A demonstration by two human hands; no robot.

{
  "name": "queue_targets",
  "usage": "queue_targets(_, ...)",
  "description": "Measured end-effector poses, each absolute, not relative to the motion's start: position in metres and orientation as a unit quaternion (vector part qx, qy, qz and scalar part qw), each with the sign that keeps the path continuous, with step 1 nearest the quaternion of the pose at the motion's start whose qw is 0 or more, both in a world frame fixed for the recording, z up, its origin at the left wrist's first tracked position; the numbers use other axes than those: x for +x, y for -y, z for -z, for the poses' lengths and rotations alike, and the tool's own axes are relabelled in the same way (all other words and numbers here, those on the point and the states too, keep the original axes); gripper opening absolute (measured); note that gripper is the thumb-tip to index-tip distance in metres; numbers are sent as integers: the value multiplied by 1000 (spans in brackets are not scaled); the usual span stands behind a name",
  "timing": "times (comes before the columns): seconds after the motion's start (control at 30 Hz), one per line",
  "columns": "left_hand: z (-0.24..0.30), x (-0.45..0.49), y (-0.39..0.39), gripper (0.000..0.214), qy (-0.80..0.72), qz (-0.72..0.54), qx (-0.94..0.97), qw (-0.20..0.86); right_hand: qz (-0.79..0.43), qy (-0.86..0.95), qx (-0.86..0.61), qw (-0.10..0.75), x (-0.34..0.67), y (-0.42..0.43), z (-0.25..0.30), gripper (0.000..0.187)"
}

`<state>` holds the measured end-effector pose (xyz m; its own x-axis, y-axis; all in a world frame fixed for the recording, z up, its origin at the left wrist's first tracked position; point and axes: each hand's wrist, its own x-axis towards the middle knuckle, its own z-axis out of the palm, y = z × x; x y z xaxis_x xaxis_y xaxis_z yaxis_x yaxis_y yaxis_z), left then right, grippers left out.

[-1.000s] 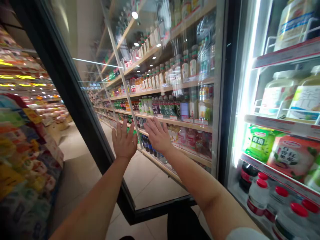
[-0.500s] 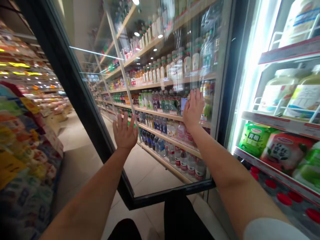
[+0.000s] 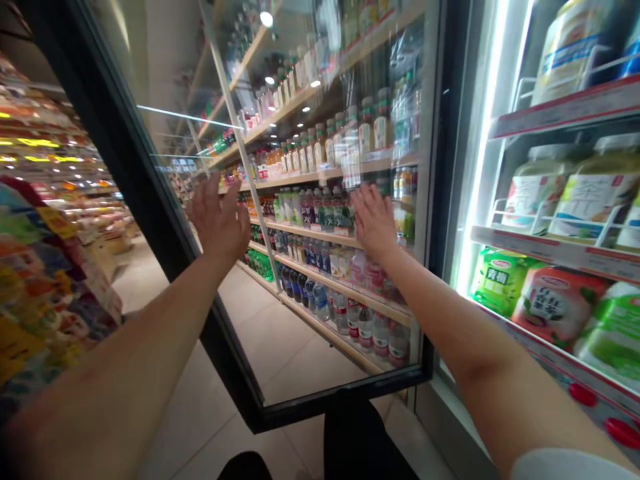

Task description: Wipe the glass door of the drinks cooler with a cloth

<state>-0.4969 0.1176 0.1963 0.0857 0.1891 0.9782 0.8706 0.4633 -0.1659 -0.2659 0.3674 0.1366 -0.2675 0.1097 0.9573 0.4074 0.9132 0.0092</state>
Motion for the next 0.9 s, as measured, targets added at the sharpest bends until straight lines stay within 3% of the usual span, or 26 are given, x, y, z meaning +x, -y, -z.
queue_targets(0.17, -225, -491, -124, 52, 604, 268, -471, 584, 28, 690, -269, 672, -241, -416, -157, 54)
queue_targets(0.33, -221, -483, -122, 58, 641, 302, -466, 529, 6, 658, -289, 695, -267, -399, -168, 60)
queue_targets(0.57, -218, -494, -125, 67, 658, 303, -462, 512, 95, 780, -143, 601, -331, -301, -130, 57)
queue_targets(0.73, -216, -498, -127, 63, 654, 341, -477, 478, 235, 844, 26, 481, -326, -304, -114, 57)
queue_targets(0.8, -216, -498, -127, 62, 654, 355, -483, 461, 247, 844, 15, 476, -310, -324, -121, 57)
queue_targets(0.9, -216, -498, -128, 63, 656, 369, -484, 446, 209, 804, -97, 548, -281, -360, -140, 52)
